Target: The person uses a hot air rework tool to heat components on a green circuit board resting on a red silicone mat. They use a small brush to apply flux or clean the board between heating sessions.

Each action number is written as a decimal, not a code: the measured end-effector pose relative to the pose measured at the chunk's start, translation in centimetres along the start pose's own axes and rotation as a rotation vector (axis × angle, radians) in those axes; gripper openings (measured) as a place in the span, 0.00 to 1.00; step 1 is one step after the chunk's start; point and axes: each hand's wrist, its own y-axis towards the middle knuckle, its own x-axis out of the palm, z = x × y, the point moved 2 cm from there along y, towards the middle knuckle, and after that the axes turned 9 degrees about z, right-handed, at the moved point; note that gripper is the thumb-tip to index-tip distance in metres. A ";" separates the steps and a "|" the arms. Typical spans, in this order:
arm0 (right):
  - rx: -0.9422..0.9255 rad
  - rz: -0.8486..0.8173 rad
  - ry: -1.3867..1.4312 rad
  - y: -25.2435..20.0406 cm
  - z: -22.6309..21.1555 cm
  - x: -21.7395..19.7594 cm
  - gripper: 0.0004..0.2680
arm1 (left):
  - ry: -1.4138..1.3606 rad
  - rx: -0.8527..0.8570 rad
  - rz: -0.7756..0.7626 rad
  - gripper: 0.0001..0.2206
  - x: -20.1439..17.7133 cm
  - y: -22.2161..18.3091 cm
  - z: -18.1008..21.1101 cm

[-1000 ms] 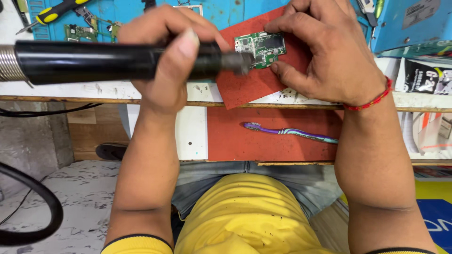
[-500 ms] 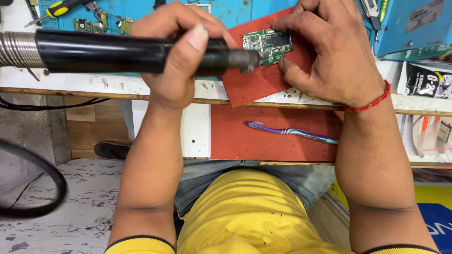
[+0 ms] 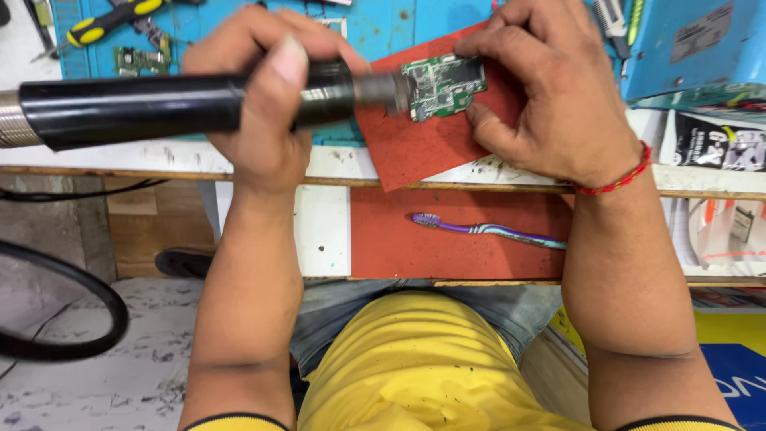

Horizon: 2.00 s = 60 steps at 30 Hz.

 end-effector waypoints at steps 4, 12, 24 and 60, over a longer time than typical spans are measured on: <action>-0.026 0.015 -0.017 0.2 -0.2 -0.2 0.16 | -0.024 -0.009 0.074 0.14 0.5 -0.3 -0.4; 0.012 -0.003 0.017 -0.3 0.3 0.3 0.16 | 0.064 -0.047 -0.030 0.15 0.6 -0.3 -0.3; -0.028 0.001 0.018 -0.3 0.0 0.1 0.16 | -0.023 -0.015 -0.097 0.16 0.2 -0.3 0.2; -0.004 0.000 0.105 -0.7 0.7 0.1 0.14 | 0.049 0.009 -0.158 0.11 1.2 -0.1 0.4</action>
